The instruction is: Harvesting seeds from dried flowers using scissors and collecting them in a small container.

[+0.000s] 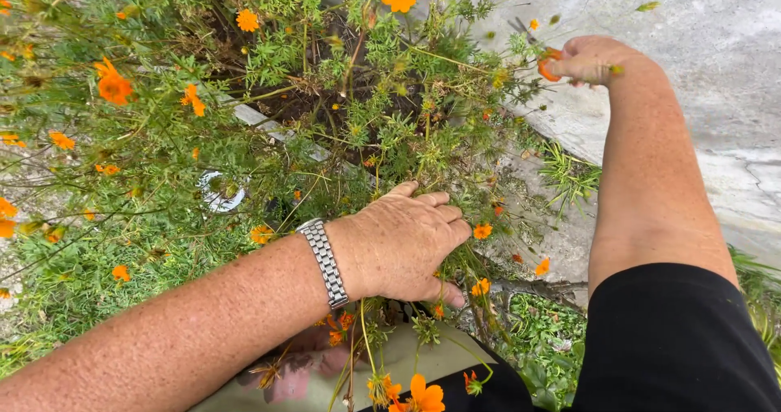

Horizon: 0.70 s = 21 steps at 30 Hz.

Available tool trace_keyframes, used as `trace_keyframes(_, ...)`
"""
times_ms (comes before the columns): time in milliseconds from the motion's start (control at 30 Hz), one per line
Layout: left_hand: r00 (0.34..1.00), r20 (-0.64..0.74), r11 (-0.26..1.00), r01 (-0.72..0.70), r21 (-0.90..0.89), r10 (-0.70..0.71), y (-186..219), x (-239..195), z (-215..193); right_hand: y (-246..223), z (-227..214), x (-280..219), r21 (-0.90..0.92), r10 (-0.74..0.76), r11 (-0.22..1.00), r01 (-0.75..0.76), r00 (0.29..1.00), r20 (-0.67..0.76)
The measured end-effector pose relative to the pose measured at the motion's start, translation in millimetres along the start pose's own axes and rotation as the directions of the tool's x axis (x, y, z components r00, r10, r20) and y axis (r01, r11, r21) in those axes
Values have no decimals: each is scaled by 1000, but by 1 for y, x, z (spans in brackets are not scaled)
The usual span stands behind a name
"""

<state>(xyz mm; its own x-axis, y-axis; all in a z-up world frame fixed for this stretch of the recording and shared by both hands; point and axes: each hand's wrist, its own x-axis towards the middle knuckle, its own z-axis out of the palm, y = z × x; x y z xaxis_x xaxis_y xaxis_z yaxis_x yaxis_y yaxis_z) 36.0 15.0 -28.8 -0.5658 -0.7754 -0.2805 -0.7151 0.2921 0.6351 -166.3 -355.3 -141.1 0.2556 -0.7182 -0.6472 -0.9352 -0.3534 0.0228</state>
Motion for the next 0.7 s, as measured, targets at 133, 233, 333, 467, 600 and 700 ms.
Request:
trace_keyframes(133,999,-47,1000,-2,-10,1,-1,2,1,30,33,80,664,-56,745,-56,988,146)
trace_keyframes(233,998,-56,1000,6,-8,-6,-1,2,2,21,34,75,110,-218,970,218,976,-16)
trace_keyframes(333,998,-65,1000,-2,-18,1,0,2,1,19,39,87,361,-244,905,225,970,7)
trace_keyframes(467,997,-76,1000,6,-22,-7,1,5,-1,16,45,97,798,-104,601,-32,987,119)
trace_keyframes(600,998,-63,1000,-3,-29,1,1,5,-2,22,59,98,814,-150,581,3,983,104)
trace_keyframes(700,994,-106,999,-26,-25,23,-1,5,0,16,57,72,642,-153,762,82,987,56)
